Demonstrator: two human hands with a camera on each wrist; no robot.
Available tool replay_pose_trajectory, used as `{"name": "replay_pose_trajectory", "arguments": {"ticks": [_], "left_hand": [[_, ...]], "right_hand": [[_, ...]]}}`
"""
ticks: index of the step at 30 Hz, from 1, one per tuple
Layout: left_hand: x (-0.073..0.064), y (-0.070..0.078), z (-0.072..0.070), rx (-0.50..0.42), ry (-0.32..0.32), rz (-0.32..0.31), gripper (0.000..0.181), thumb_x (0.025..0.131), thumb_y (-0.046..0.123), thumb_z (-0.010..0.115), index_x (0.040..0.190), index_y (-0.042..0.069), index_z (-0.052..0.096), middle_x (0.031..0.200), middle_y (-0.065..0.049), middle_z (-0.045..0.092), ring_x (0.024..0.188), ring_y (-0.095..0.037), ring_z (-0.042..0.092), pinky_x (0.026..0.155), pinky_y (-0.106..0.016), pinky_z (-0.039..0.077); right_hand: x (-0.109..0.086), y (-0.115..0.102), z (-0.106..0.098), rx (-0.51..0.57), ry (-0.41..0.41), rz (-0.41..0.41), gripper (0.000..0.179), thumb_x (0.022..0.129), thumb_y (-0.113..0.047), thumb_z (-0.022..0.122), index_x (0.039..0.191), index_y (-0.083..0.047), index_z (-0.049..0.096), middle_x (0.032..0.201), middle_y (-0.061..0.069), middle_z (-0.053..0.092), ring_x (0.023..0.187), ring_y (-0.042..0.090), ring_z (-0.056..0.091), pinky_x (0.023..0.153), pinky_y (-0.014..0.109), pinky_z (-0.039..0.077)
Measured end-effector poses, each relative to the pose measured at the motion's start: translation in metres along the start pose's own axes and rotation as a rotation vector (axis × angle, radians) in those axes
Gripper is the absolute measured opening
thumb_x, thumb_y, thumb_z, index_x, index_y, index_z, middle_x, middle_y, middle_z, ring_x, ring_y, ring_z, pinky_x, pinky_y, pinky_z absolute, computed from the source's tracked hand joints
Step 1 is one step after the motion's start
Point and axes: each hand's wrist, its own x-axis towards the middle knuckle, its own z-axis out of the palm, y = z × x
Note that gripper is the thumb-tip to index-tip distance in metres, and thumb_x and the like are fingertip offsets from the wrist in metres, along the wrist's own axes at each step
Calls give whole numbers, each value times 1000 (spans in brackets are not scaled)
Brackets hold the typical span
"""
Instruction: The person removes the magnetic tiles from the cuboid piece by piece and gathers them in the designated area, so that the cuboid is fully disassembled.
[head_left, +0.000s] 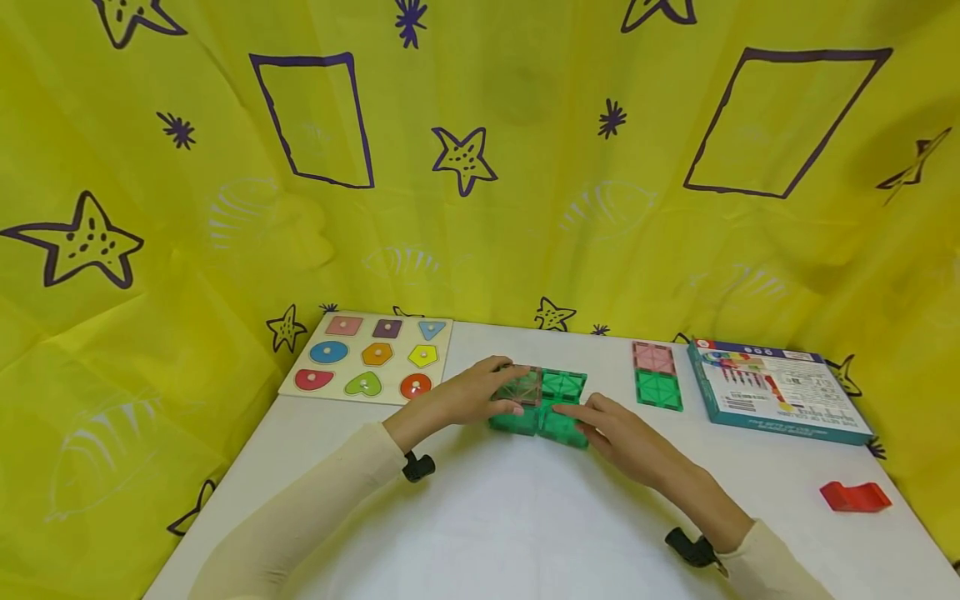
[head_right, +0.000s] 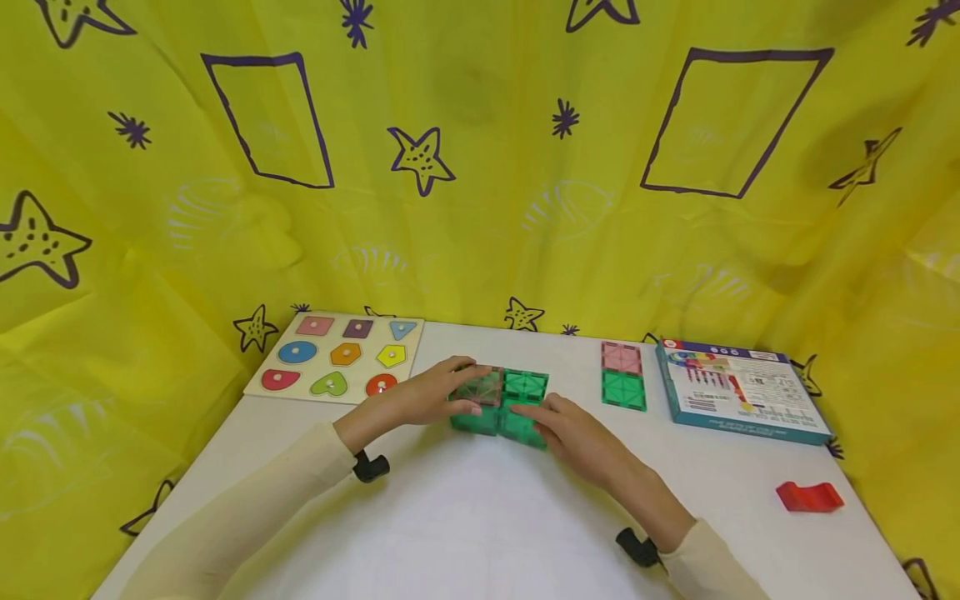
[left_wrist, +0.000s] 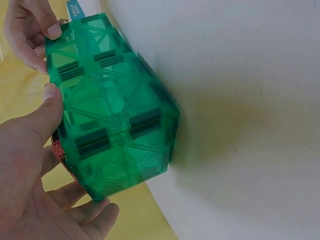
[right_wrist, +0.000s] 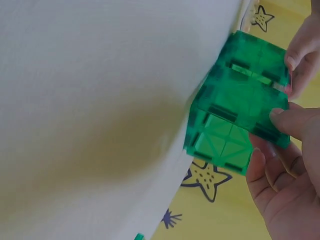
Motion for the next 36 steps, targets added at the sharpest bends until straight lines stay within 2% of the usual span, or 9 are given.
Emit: {"name": "replay_pose_trajectory", "arguments": {"ticks": [5,11,16,20,23,26,30,32,36], "left_hand": [[-1,1,0,-10,-4,-6,73,105,48,63,167,24,33,168,-19,31,154,-37,35,123,-53,38],[0,0,1,-14,0,6,73,105,46,63,167,23,34,167,-20,32,152,-37,36,122,-52,39],[-1,1,0,-10,1,-2,73,105,48,63,167,24,33,168,-18,32,154,-37,35,122,-53,38],[-1,3,-1,-10,0,-6,72,105,47,62,167,24,34,168,-19,32,154,-37,35,122,-54,38],[-1,3,0,-13,-3,-9,72,105,48,62,167,24,34,168,-19,31,154,-37,34,123,-54,38],[-1,2,0,-8,-2,-8,72,105,48,61,167,25,33,168,-19,31,154,-37,34,123,-54,38],[-1,1,0,-6,0,-10,72,105,48,62,167,25,33,168,-17,32,154,-36,35,122,-54,38],[-1,1,0,-9,-2,-12,72,105,48,62,167,25,33,168,-17,31,154,-37,34,122,-54,38],[-1,2,0,-10,-5,-13,73,105,48,62,168,25,32,169,-17,31,155,-37,34,123,-53,38]], "right_hand": [[-11,5,-9,48,-13,94,46,101,0,68,144,-16,66,98,-10,54,80,0,48,70,22,48],[-26,15,-22,77,-26,219,43,102,-3,68,144,-13,65,94,-8,55,79,6,46,68,24,44],[-40,25,-33,58,-25,321,44,102,-5,68,145,-8,63,102,3,63,84,14,52,70,29,47],[-52,32,-41,34,-14,411,44,102,-6,68,145,-2,61,113,15,68,92,23,60,76,39,54],[-61,39,-47,19,13,479,44,102,-6,68,144,3,59,109,19,68,92,27,62,74,42,55],[-70,47,-52,8,19,558,45,103,-6,66,144,8,55,99,18,67,84,27,60,68,40,51],[-78,56,-57,30,-51,674,48,105,-12,63,146,9,47,89,15,64,77,26,56,66,39,47],[-81,58,-58,39,-99,716,49,106,-16,62,145,8,45,89,17,65,79,28,58,68,42,50],[-84,59,-59,45,-171,769,50,108,-23,61,143,7,42,106,33,67,90,39,63,75,53,53]]}}
